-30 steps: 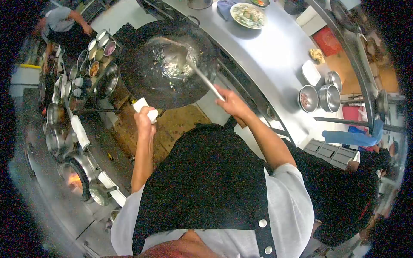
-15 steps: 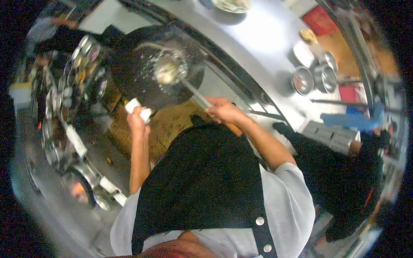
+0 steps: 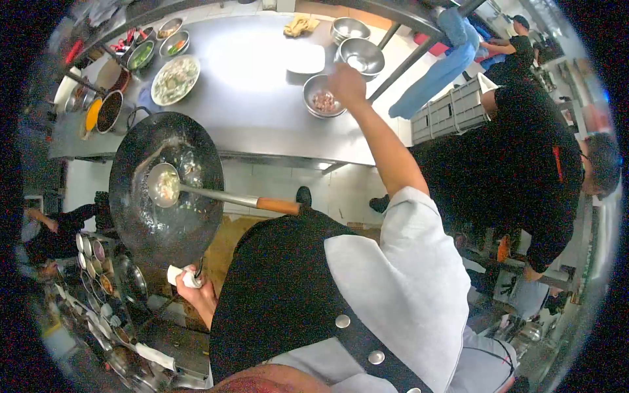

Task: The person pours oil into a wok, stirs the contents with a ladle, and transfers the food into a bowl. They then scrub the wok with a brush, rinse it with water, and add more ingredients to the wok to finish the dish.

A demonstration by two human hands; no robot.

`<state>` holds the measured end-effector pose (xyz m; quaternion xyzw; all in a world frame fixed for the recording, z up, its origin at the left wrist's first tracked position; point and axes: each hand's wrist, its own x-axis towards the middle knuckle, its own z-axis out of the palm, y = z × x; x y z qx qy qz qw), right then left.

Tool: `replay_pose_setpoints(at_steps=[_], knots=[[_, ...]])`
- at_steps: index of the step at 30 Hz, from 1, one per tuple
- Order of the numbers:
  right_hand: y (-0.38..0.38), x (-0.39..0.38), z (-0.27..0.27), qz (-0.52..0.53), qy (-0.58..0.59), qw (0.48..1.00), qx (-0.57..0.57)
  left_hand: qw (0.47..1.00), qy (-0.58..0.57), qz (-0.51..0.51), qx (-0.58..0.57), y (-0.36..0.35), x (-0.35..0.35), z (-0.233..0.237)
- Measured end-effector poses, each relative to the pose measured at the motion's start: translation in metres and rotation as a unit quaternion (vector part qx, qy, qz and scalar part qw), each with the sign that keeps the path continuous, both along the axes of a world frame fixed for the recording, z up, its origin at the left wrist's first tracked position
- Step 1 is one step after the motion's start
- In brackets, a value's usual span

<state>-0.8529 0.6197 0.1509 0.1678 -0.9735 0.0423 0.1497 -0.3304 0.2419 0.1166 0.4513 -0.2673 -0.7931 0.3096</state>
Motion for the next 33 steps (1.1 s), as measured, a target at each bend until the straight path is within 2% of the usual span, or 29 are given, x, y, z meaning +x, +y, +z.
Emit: replay_pose_setpoints(at_steps=[1,2,4,8,12,13,14,16,18,19,20,22,24,25,26,28,29,30,32,33], knots=[[0.009,-0.013,-0.002,-0.084,0.023,0.995,-0.042,1.000,0.009,0.003,0.001,0.002,-0.003,0.002],[0.023,-0.025,-0.004,-0.085,0.026,0.995,-0.048,1.000,0.015,0.007,0.003,0.002,-0.008,0.006],[0.043,-0.037,0.005,-0.089,-0.145,0.983,0.071,1.000,0.012,0.009,-0.022,0.013,-0.017,0.017],[0.055,-0.070,-0.020,-0.057,-0.126,0.987,0.083,0.999,0.022,0.022,-0.036,0.029,-0.040,0.028],[0.058,-0.090,-0.015,-0.116,-0.158,0.980,0.046,0.997,0.002,0.066,-0.035,0.039,-0.044,0.025],[0.067,-0.101,-0.009,-0.095,-0.157,0.983,-0.009,0.996,0.023,0.072,-0.037,0.042,-0.047,0.025],[0.078,-0.111,-0.001,-0.078,-0.156,0.983,-0.065,0.996,-0.010,0.084,-0.033,0.047,-0.053,0.033],[0.094,-0.130,0.000,-0.067,-0.156,0.940,-0.295,0.998,0.015,0.058,-0.028,0.042,-0.049,0.024],[0.109,-0.159,-0.023,-0.048,-0.029,0.937,-0.344,0.998,0.013,0.065,-0.024,0.044,-0.049,0.024],[0.095,-0.136,0.018,-0.098,-0.098,0.913,-0.383,0.997,0.017,0.071,-0.022,0.045,-0.049,0.025],[0.074,-0.114,0.043,-0.116,-0.109,0.877,-0.454,0.997,0.014,0.078,-0.021,0.047,-0.052,0.027],[0.055,-0.105,0.057,-0.106,-0.097,0.853,-0.502,0.994,0.003,0.114,-0.003,0.051,-0.056,0.029],[0.037,-0.104,0.065,-0.123,-0.132,0.846,-0.501,0.993,-0.007,0.119,-0.006,0.051,-0.050,0.026],[0.045,-0.124,0.033,-0.016,-0.048,0.917,-0.395,0.994,-0.015,0.109,-0.009,0.050,-0.048,0.024],[0.051,-0.144,-0.001,0.092,0.041,0.955,-0.278,0.993,-0.019,0.118,-0.011,0.052,-0.051,0.023],[-0.006,-0.109,0.027,0.016,-0.071,0.962,-0.263,0.990,-0.017,0.140,-0.017,0.057,-0.059,0.018],[-0.026,-0.108,0.010,0.072,-0.080,0.950,-0.292,0.989,-0.020,0.147,-0.018,0.058,-0.062,0.018],[-0.048,-0.096,0.006,0.123,-0.104,0.952,-0.261,0.988,-0.027,0.153,-0.019,0.060,-0.064,0.018],[-0.093,-0.070,-0.018,0.221,-0.058,0.950,-0.214,0.986,-0.034,0.163,-0.019,0.066,-0.069,0.020],[-0.113,-0.062,-0.037,0.246,-0.094,0.944,-0.199,0.986,-0.034,0.163,-0.024,0.069,-0.071,0.022]])
